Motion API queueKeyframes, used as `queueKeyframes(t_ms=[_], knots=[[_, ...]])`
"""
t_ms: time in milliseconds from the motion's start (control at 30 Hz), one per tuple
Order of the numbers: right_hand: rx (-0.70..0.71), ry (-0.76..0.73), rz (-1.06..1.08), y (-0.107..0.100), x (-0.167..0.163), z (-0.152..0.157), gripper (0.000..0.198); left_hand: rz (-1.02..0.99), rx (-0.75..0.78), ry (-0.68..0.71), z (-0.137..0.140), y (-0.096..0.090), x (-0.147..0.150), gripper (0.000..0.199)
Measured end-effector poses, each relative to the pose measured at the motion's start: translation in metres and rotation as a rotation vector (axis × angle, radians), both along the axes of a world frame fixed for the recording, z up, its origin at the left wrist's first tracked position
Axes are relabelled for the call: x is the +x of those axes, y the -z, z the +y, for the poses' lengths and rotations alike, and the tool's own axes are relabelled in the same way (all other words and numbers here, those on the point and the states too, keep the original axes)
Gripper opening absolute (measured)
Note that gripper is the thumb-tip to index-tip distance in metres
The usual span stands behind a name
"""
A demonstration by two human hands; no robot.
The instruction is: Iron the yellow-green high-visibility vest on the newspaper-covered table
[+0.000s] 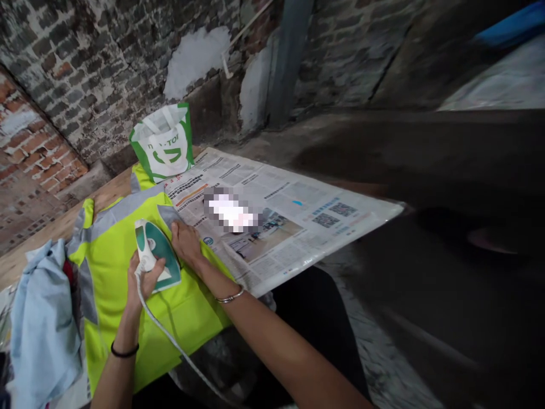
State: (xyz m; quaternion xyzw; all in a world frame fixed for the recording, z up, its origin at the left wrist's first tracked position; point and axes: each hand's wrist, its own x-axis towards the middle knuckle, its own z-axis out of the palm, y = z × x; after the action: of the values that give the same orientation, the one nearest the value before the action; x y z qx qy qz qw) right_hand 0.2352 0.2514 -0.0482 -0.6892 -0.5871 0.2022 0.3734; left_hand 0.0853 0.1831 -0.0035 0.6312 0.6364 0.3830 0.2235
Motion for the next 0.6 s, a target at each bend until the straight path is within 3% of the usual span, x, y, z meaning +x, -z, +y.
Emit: queueKeyframes(t_ms=[133, 233, 333, 433, 600], knots=[[-0.017, -0.008, -0.044, -0.001, 0.001, -0.002, 0.050, -0.038, -0.011, 0.017, 0.035, -0.007, 0.000, 0.034], [-0.011, -0.018, -0.068, 0.003, 0.002, -0.002, 0.051, -0.045, 0.002, -0.038, 0.069, -0.010, 0.006, 0.033], [-0.003, -0.018, -0.067, 0.013, 0.001, -0.002, 0.052, -0.029, 0.034, -0.099, 0.087, -0.007, 0.010, 0.028], [0.047, -0.017, 0.001, 0.028, 0.001, 0.000, 0.046, -0.009, 0.057, -0.097, 0.077, -0.002, 0.008, 0.027], [0.113, -0.014, 0.304, 0.034, 0.012, 0.004, 0.041, -0.002, 0.069, -0.043, 0.012, 0.000, -0.011, 0.027]])
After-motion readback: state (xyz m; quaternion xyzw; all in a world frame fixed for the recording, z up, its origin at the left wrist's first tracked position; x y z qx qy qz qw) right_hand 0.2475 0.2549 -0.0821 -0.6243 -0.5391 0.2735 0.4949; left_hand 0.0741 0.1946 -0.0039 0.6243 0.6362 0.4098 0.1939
